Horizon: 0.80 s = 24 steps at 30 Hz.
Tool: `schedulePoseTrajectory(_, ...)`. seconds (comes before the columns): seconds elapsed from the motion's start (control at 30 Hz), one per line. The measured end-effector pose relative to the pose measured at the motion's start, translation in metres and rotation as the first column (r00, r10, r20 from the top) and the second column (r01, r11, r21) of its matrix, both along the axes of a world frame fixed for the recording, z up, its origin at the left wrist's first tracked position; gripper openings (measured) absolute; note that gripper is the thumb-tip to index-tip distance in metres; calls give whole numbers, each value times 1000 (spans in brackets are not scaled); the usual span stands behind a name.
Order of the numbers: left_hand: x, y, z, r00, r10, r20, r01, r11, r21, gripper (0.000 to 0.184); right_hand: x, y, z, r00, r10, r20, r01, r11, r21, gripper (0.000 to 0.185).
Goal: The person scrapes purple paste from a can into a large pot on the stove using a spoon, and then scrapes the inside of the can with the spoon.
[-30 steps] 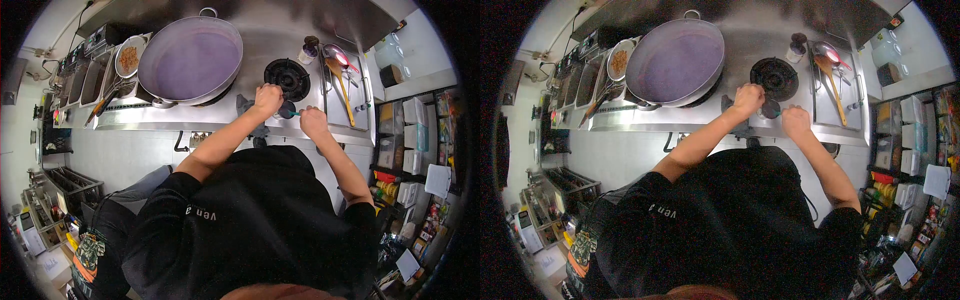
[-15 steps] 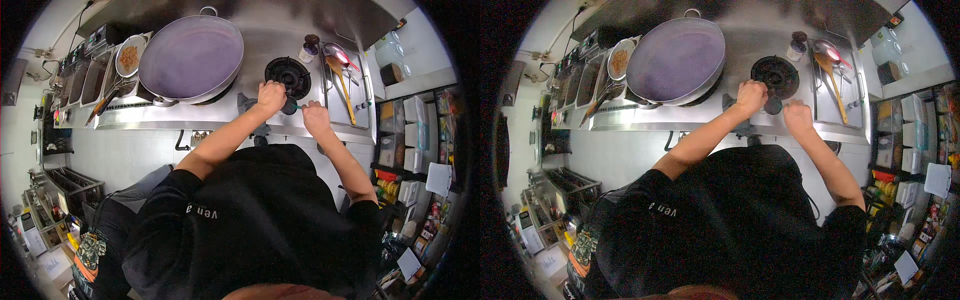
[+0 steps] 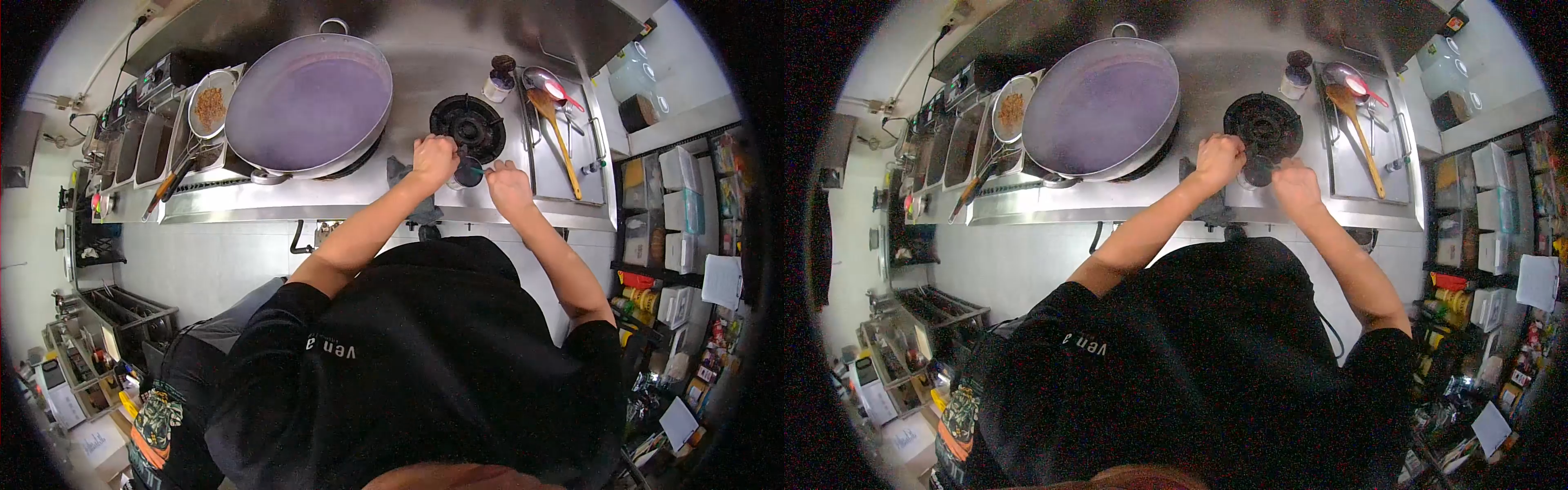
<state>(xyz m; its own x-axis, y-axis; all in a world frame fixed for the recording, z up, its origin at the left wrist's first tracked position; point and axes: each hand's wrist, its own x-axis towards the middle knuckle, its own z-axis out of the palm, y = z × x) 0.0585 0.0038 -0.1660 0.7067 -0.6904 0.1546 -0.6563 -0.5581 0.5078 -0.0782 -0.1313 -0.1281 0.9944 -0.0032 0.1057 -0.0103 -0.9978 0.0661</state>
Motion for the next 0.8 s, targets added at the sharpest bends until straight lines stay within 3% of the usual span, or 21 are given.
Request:
schedulePoseTrajectory(0.13, 2, 1, -9, 999, 31, -21, -32, 998, -50, 13, -5, 12, 1, 990, -17, -138, 14, 1000, -22, 16)
schedulePoseTrajectory(0.17, 2, 2, -11, 999, 37, -30, -39, 998, -43, 13, -4, 12, -3, 990, -17, -138, 14, 1000, -21, 16)
schedulePoseTrajectory(0.23, 3, 4, -10, 999, 47, -28, -48, 998, -30, 13, 2, 12, -11, 999, 19, 33, -21, 998, 61, 11)
schedulePoseTrajectory(0.37, 7, 5, -9, 997, 57, -51, -58, 998, -3, 13, 8, 2, -12, 999, -34, 22, 34, 999, -1, 11)
schedulePoseTrajectory(0.47, 6, 4, -7, 996, 51, -72, -50, 999, 20, 13, 3, 2, -7, 999, 21, 33, -21, 999, -24, 12)
schedulePoseTrajectory(0.53, 6, 4, -6, 996, 51, -78, -49, 998, 29, 13, 4, 11, -4, 993, -29, -114, 28, 1000, -11, 12)
schedulePoseTrajectory(0.8, 9, 3, -8, 992, 53, -114, -47, 998, 52, 13, 17, 8, 1, 999, 3, -39, -5, 999, -51, 13)
